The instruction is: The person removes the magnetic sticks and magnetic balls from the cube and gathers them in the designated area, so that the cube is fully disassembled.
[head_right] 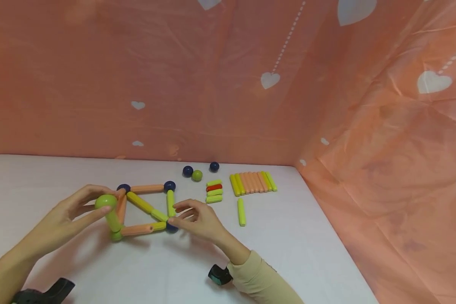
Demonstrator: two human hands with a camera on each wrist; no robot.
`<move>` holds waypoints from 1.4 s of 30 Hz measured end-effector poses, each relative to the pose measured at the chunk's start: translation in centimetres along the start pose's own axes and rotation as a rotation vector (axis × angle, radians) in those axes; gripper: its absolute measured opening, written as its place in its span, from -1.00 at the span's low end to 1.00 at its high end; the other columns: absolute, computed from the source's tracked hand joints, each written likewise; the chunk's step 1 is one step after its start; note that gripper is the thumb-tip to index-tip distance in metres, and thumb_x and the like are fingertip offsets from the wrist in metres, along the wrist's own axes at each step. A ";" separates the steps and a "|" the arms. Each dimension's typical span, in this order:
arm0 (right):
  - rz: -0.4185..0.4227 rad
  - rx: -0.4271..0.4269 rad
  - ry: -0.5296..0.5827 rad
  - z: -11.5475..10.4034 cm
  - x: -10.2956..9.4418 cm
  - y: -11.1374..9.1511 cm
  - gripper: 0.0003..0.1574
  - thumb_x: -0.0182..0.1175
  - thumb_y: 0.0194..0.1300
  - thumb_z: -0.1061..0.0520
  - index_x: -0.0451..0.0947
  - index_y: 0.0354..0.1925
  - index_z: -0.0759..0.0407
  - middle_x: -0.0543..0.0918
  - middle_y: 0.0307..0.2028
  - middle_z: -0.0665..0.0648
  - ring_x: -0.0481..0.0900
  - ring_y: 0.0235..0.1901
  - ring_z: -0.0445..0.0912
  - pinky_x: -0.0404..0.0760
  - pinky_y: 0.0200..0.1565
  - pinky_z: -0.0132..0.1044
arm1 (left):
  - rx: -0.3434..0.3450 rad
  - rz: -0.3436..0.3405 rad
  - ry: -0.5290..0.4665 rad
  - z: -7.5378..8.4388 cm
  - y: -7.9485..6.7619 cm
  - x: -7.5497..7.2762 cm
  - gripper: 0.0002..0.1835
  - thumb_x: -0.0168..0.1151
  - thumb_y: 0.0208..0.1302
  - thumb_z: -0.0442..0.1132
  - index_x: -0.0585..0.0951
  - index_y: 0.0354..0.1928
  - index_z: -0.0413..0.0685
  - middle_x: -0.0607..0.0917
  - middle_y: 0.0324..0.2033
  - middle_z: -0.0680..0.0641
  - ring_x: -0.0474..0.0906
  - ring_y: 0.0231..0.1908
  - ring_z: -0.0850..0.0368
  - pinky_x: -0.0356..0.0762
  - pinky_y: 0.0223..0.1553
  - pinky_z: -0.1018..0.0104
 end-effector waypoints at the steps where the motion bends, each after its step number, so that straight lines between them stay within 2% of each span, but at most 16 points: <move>1: -0.034 -0.005 0.018 -0.3 0.9 0.2 -0.49 0.28 0.25 0.14 0.48 0.13 0.29 0.59 0.06 0.29 0.64 -0.08 -0.07 0.60 -0.06 -0.39 | 0.001 -0.004 -0.003 0.0 0.1 0.2 -0.68 0.20 0.33 -0.25 0.49 0.11 0.04 0.56 0.05 0.20 0.36 0.10 0.53 0.36 0.03 0.69; 5: -0.119 -0.072 0.041 -1.7 3.6 0.8 -0.53 0.29 0.24 0.19 0.51 0.11 0.28 0.60 0.05 0.28 0.64 -0.16 -0.23 0.62 -0.12 -0.40 | 0.019 -0.009 -0.016 0.2 0.4 0.7 -0.67 0.21 0.33 -0.26 0.49 0.11 0.05 0.52 0.06 0.35 0.35 0.12 0.54 0.37 0.03 0.68; 8: -0.120 -0.164 -0.035 -3.0 4.6 1.1 -0.66 0.26 0.27 0.19 0.59 0.02 0.25 0.67 -0.08 0.24 0.56 -0.28 -0.35 0.61 -0.19 -0.47 | 0.027 -0.006 -0.016 0.3 0.5 0.8 -0.67 0.21 0.32 -0.27 0.49 0.11 0.06 0.51 0.06 0.38 0.34 0.12 0.53 0.37 0.03 0.68; 10: -0.115 -0.183 -0.079 -3.3 4.9 1.1 -0.71 0.26 0.28 0.18 0.63 -0.03 0.23 0.71 -0.19 0.20 0.52 -0.36 -0.40 0.58 -0.24 -0.51 | 0.025 -0.007 -0.008 0.3 0.6 0.9 -0.67 0.21 0.33 -0.26 0.49 0.11 0.07 0.50 0.05 0.40 0.34 0.12 0.54 0.37 0.03 0.68; 14: -0.132 -0.136 -0.135 -2.9 5.1 0.9 -0.75 0.27 0.25 0.23 0.65 -0.08 0.22 0.72 -0.23 0.16 0.47 -0.38 -0.40 0.51 -0.27 -0.54 | 0.026 -0.008 0.004 0.4 0.7 1.0 -0.67 0.21 0.32 -0.26 0.49 0.11 0.03 0.51 0.04 0.38 0.35 0.10 0.54 0.38 0.02 0.67; 19: -0.174 -0.049 -0.228 -1.5 5.3 0.6 -0.75 0.24 0.25 0.26 0.65 -0.08 0.20 0.70 -0.15 0.12 0.46 -0.30 -0.36 0.49 -0.18 -0.54 | 0.011 -0.012 0.020 0.3 0.7 0.9 -0.67 0.21 0.33 -0.23 0.48 0.10 0.17 0.54 0.07 0.19 0.34 0.10 0.55 0.38 0.01 0.67; 23: -0.196 0.004 -0.175 -0.6 5.1 0.2 -0.76 0.20 0.31 0.23 0.64 -0.05 0.20 0.70 -0.10 0.12 0.55 -0.22 -0.35 0.53 -0.09 -0.53 | 0.006 -0.011 0.027 0.1 0.5 0.8 -0.67 0.21 0.33 -0.23 0.48 0.10 0.21 0.53 0.08 0.16 0.33 0.10 0.55 0.37 0.01 0.67; 28: -0.142 0.036 -0.047 0.4 3.2 -0.5 -0.74 0.17 0.34 0.21 0.62 -0.02 0.23 0.68 -0.07 0.19 0.63 -0.22 -0.26 0.59 -0.14 -0.47 | -0.006 -0.008 0.035 -0.3 0.4 0.6 -0.66 0.22 0.32 -0.23 0.48 0.10 0.18 0.53 0.09 0.14 0.31 0.10 0.55 0.36 0.01 0.68; 32: -0.080 0.065 0.041 1.7 1.1 -1.1 -0.68 0.14 0.36 0.22 0.56 0.05 0.29 0.66 -0.06 0.29 0.69 -0.22 -0.05 0.64 -0.21 -0.38 | -0.025 -0.002 0.032 -0.6 0.2 0.4 -0.66 0.23 0.31 -0.22 0.48 0.09 0.21 0.53 0.10 0.07 0.30 0.10 0.57 0.36 0.00 0.69; 37: 0.068 0.111 0.130 3.5 -2.4 -2.5 -0.63 0.12 0.37 0.23 0.49 0.10 0.37 0.65 -0.08 0.41 0.68 -0.19 0.21 0.68 -0.23 -0.29 | -0.015 0.022 0.029 -0.6 0.2 0.1 -0.67 0.26 0.28 -0.24 0.51 0.07 0.09 0.53 0.06 0.18 0.33 0.08 0.56 0.37 -0.01 0.69; 42: 0.240 0.152 0.177 5.2 -6.1 -4.1 -0.58 0.15 0.36 0.20 0.47 0.11 0.42 0.61 -0.05 0.48 0.68 -0.20 0.24 0.68 -0.26 -0.29 | -0.037 0.027 0.041 -0.8 0.0 -0.1 -0.67 0.27 0.28 -0.20 0.51 0.06 0.17 0.56 0.05 0.03 0.33 0.06 0.57 0.37 -0.03 0.68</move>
Point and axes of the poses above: each hand's wrist, its own y-axis towards the middle knuckle, its own x-axis out of the palm, z = x × y, the point moved 10 cm from there along y, towards the middle knuckle
